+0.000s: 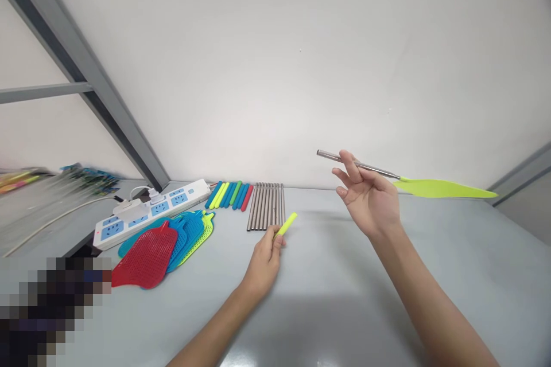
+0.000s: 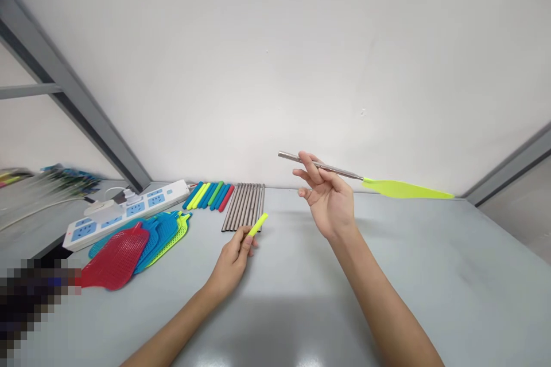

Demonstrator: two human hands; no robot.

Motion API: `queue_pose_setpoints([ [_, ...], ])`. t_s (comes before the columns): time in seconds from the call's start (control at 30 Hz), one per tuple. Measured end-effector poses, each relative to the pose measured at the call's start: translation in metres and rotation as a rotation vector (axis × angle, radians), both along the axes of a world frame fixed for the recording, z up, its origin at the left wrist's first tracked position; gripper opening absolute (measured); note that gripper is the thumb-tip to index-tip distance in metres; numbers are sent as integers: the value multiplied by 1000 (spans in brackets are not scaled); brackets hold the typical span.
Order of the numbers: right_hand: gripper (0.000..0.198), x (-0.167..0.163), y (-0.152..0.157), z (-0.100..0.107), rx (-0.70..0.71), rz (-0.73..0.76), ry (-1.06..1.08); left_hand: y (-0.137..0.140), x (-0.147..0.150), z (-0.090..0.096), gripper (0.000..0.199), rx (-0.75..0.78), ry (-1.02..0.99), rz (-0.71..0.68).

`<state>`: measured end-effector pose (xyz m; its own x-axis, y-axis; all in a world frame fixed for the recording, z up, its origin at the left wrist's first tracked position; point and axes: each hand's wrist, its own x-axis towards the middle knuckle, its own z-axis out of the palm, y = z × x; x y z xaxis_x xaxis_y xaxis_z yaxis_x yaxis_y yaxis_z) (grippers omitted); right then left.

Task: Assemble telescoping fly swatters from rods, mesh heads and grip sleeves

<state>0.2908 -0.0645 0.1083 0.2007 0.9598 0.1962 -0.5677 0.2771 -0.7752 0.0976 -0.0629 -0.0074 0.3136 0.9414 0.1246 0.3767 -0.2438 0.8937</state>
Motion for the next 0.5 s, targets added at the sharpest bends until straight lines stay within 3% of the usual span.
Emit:
queue_pose_setpoints([
  [0.33,17,5,3,-3,-1,40,35,8,4,-8,23,24,-45,52],
  [0.5,19,4,7,-34,-122,29,-84,14,12,-7,22,95,-41,202],
])
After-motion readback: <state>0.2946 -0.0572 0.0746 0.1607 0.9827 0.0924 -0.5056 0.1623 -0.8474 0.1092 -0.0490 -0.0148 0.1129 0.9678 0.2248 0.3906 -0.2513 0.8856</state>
